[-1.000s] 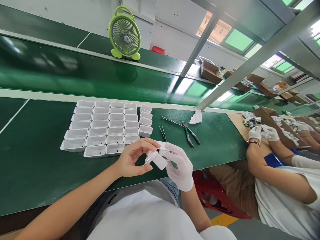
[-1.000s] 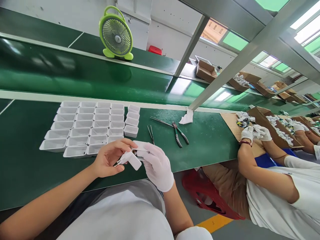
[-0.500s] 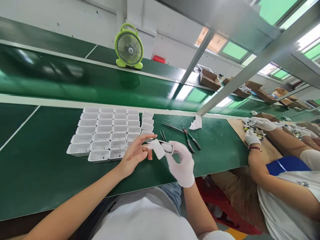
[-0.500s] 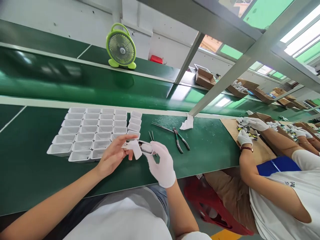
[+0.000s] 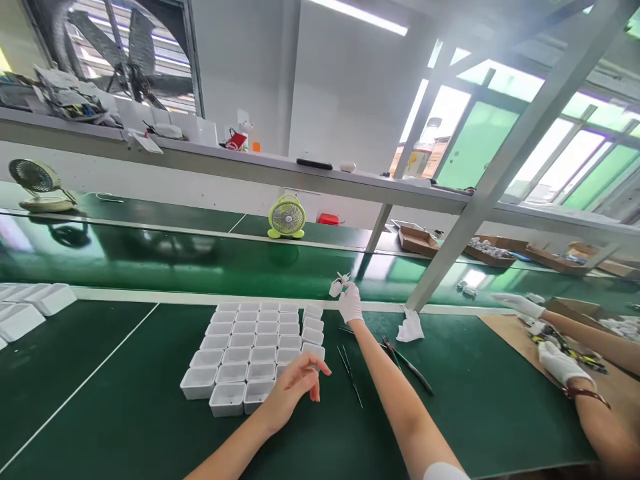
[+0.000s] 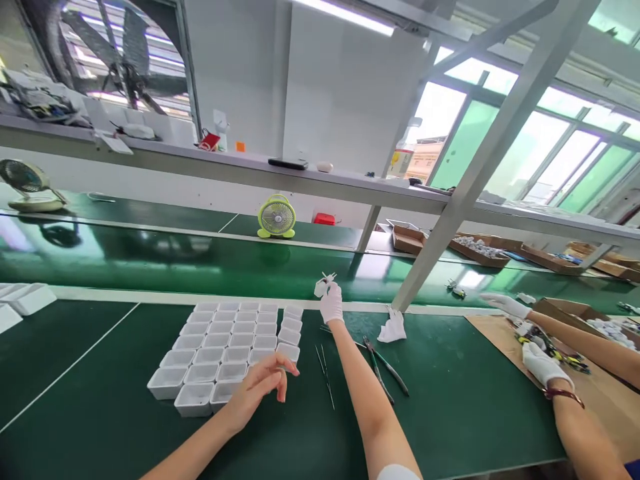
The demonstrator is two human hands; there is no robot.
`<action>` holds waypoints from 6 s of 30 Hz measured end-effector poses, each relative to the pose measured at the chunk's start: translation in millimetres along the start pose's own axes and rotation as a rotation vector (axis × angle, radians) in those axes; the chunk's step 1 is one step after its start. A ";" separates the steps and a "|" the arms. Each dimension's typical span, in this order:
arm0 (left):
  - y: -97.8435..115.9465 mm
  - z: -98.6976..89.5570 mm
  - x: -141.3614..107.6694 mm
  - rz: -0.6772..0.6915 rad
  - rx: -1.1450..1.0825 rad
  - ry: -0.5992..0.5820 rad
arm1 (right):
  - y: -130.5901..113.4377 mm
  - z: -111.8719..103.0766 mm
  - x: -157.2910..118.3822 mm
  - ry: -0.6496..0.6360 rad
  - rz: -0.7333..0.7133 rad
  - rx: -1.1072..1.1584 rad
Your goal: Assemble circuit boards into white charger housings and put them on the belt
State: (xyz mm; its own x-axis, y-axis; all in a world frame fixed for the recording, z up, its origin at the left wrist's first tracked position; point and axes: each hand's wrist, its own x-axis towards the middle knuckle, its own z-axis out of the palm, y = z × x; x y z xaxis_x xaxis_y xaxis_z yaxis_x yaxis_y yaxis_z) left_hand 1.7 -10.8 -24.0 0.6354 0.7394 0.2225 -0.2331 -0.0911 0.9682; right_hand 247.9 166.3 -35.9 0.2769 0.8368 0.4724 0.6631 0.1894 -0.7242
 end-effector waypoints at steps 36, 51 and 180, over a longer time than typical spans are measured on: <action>-47.2 24.4 2.6 -0.316 -0.073 0.115 | -42.0 11.8 -42.5 -0.724 -0.191 -0.085; -47.1 38.1 -4.1 -0.315 -0.089 0.222 | -48.9 19.3 -59.1 -0.596 -0.017 -0.089; 39.6 -172.8 -35.1 -0.287 -0.162 0.622 | -73.8 -29.9 -156.5 -0.608 0.230 0.581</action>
State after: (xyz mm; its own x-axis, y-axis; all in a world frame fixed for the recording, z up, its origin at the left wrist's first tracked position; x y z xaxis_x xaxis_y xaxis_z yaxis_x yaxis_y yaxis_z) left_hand -157.1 74.9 -13.2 0.1606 0.9681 -0.1925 -0.2572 0.2293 0.9387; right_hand 176.4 6.0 -41.3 -0.1684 0.9843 0.0527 0.1305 0.0752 -0.9886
